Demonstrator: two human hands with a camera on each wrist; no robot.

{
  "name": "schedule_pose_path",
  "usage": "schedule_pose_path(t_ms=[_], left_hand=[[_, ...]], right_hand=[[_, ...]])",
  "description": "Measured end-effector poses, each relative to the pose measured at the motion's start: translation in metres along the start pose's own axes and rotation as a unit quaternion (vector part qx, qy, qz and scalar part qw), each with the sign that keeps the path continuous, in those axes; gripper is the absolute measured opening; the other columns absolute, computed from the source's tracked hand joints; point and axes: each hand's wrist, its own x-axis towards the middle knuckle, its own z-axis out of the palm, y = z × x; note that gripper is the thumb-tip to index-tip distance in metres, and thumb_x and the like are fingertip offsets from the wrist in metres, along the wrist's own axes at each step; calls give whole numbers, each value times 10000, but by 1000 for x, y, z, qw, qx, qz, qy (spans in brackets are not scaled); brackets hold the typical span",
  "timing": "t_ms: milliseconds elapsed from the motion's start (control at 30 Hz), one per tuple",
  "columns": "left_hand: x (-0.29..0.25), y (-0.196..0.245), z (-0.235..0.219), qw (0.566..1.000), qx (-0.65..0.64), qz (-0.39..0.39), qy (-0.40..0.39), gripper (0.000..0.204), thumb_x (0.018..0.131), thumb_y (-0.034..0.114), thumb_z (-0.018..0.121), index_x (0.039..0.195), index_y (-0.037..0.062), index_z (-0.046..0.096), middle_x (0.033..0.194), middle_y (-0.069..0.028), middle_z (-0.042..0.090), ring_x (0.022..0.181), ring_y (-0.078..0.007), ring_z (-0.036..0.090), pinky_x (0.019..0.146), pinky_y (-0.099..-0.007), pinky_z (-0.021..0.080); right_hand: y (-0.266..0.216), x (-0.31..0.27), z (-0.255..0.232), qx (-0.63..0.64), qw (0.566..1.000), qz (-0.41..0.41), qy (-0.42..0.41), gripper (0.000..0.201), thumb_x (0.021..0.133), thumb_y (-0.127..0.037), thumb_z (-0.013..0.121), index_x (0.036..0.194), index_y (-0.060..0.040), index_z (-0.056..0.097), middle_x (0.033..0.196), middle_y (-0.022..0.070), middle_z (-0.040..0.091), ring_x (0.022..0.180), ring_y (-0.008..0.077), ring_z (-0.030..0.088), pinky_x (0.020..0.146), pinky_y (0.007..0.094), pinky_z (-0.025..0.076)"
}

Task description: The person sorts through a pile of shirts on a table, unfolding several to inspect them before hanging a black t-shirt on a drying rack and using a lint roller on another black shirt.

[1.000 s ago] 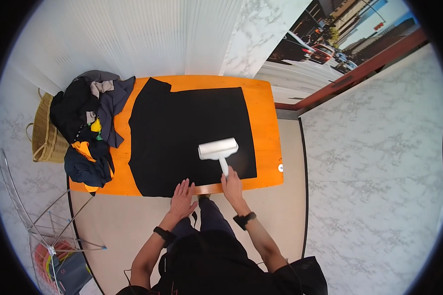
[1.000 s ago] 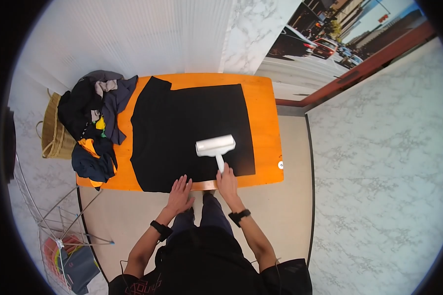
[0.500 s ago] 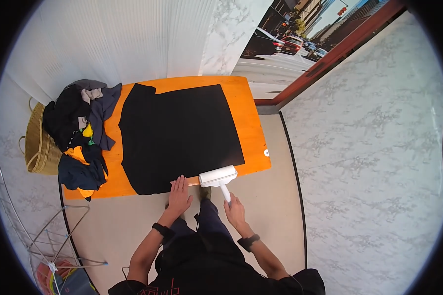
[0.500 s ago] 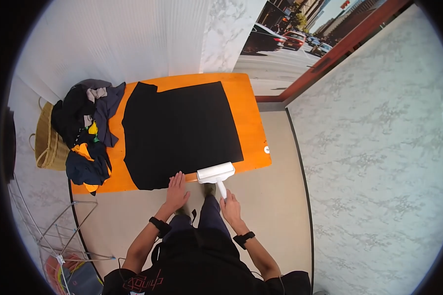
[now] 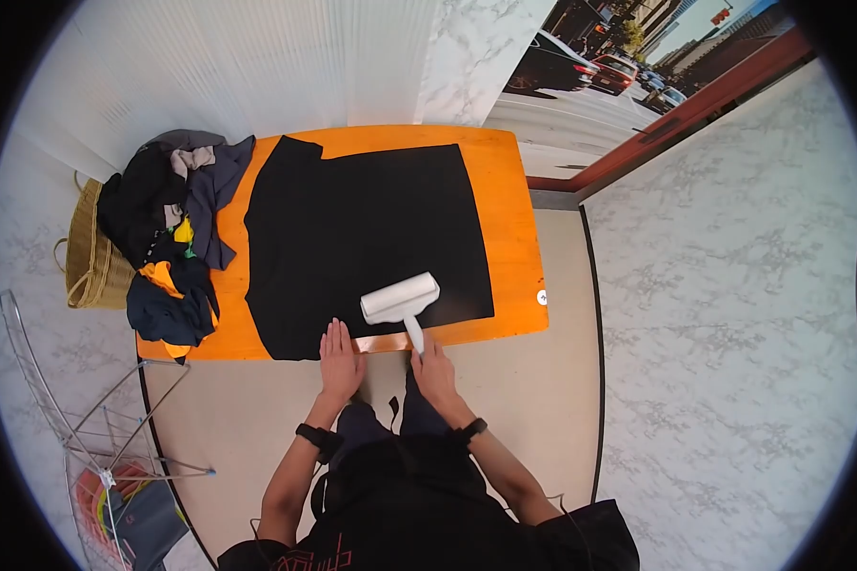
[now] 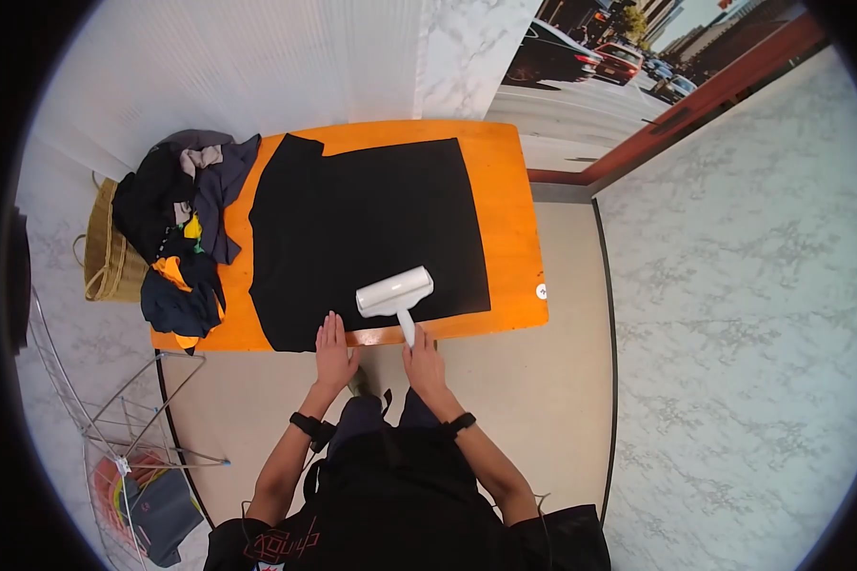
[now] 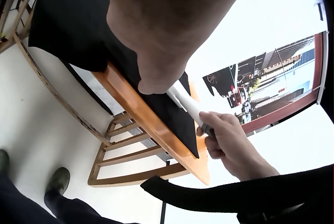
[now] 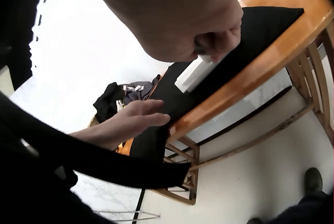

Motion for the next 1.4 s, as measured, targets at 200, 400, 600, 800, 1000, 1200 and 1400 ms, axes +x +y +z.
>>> schedule_pose_path(t_ms=[200, 400, 600, 800, 1000, 1200, 1400], left_hand=[[10, 17, 10, 999, -13, 32, -5, 812, 809, 191, 648, 1447, -109, 246, 1532, -275, 239, 1439, -390, 228, 1186, -481, 166], [26, 63, 24, 988, -67, 132, -45, 807, 810, 256, 674, 1461, -33, 293, 1514, -278, 260, 1410, -417, 267, 1161, -497, 217], [38, 98, 44, 977, -51, 190, -82, 771, 818, 326, 667, 1461, 46, 348, 1515, -282, 258, 1414, -415, 255, 1165, -491, 196], [37, 99, 50, 978, -24, 180, -103, 739, 822, 330, 664, 1439, 39, 378, 1516, -278, 251, 1406, -419, 263, 1160, -496, 202], [46, 106, 39, 978, -15, 164, -128, 659, 829, 322, 654, 1395, 54, 449, 1509, -282, 263, 1399, -420, 281, 1166, -496, 196], [54, 109, 26, 972, -17, 153, -175, 602, 842, 320, 641, 1365, 65, 488, 1498, -289, 288, 1397, -415, 301, 1182, -484, 172], [59, 112, 22, 970, -12, 147, -194, 658, 848, 341, 637, 1404, 52, 434, 1488, -290, 304, 1397, -418, 302, 1186, -483, 166]], right_hand=[[19, -64, -33, -22, 999, 24, -24, 444, 934, -181, 564, 1328, -13, 445, 984, 258, 604, 786, 465, 611, 671, 513, 516], [24, -34, -56, -4, 994, 60, 86, 407, 929, -157, 562, 1301, -10, 489, 982, 263, 608, 813, 464, 617, 698, 499, 505], [38, 48, -49, -28, 994, 54, 93, 395, 931, -172, 560, 1255, 48, 508, 974, 286, 610, 865, 465, 623, 714, 505, 502], [36, 133, -50, -46, 992, 21, 112, 404, 945, -200, 550, 1247, 63, 498, 939, 278, 611, 808, 460, 630, 669, 505, 511], [35, 255, -48, -70, 987, -46, 138, 384, 948, -207, 553, 1244, 24, 471, 925, 256, 590, 733, 446, 631, 620, 512, 528], [28, 353, -43, -89, 983, -69, 146, 378, 952, -202, 551, 1231, 40, 468, 905, 250, 588, 746, 437, 632, 622, 509, 525], [24, 394, -47, -78, 983, -68, 149, 376, 948, -197, 559, 1218, 53, 481, 905, 252, 593, 788, 439, 625, 654, 510, 516]])
